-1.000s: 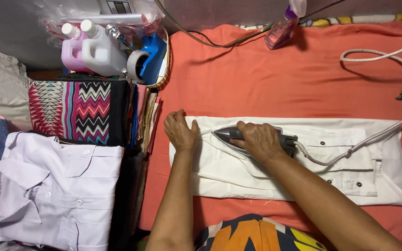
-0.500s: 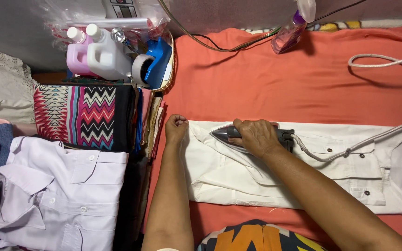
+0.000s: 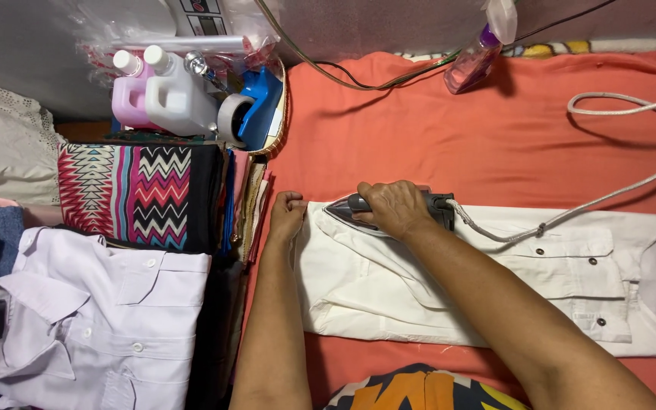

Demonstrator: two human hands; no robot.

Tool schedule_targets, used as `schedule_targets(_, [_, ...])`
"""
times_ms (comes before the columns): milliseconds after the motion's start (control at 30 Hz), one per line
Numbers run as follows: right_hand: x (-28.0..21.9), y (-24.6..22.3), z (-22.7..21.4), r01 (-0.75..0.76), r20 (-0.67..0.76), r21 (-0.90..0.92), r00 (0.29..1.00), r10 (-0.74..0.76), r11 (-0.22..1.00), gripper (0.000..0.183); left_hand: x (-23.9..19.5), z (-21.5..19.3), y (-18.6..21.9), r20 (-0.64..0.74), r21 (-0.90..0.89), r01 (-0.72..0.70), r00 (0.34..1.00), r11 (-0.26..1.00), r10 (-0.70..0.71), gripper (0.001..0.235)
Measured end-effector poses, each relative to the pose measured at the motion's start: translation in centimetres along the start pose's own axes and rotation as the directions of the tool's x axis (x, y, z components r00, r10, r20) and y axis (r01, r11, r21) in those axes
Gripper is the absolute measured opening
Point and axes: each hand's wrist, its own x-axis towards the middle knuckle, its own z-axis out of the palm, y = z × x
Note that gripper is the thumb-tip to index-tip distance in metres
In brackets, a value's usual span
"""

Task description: Ironing and folding a white short-sleeved button-up shirt on an ironing board.

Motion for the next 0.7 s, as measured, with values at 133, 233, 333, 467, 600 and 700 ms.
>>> schedule_targets(133, [-0.6, 1.5, -0.5, 0.038, -0.004, -0.017, 0.999, -0.038, 0.999, 0.050, -4.6, 1.7, 3.1, -0.111, 0.507, -0.205, 0.948, 0.837, 0.299, 0.018])
schedule_targets(233, [-1.5, 3.6, -1.3, -0.006, -0.025, -0.019, 1.000, 0.005, 1.000, 0.049, -12.1, 4.4, 5.8, -0.006, 0.686, -0.312, 0.901, 0.657, 0.433, 0.010])
schedule_targets(333, [-2.9, 5.0, -2.2, -0.083, 0.036, -0.038, 0.996, 0.085, 0.996, 0.049, -13.2, 5.8, 4.4, 0.207, 0.729, -0.498, 0.815, 0.470, 0.542, 0.044])
schedule_targets(467, [-3.9, 8.8, -1.7, -0.146, 0.057, -0.040, 0.987, 0.148, 0.988, 0.050, -13.6, 6.4, 3.1, 0.232, 0.777, -0.452, 0.853, 0.439, 0.467, 0.061])
schedule_targets(600, [-5.3, 11.1, -2.2, -0.112, -0.012, -0.077, 0.994, 0.111, 0.991, 0.050, -13.7, 6.9, 4.2, 0.240, 0.834, -0.366, 0.914, 0.412, 0.327, 0.069])
schedule_targets(700, [-6.0, 12.7, -2.5, -0.126, -0.017, -0.097, 0.992, 0.125, 0.987, 0.050, -13.9, 7.5, 4.5, 0.230, 0.868, -0.319, 0.938, 0.382, 0.261, 0.065])
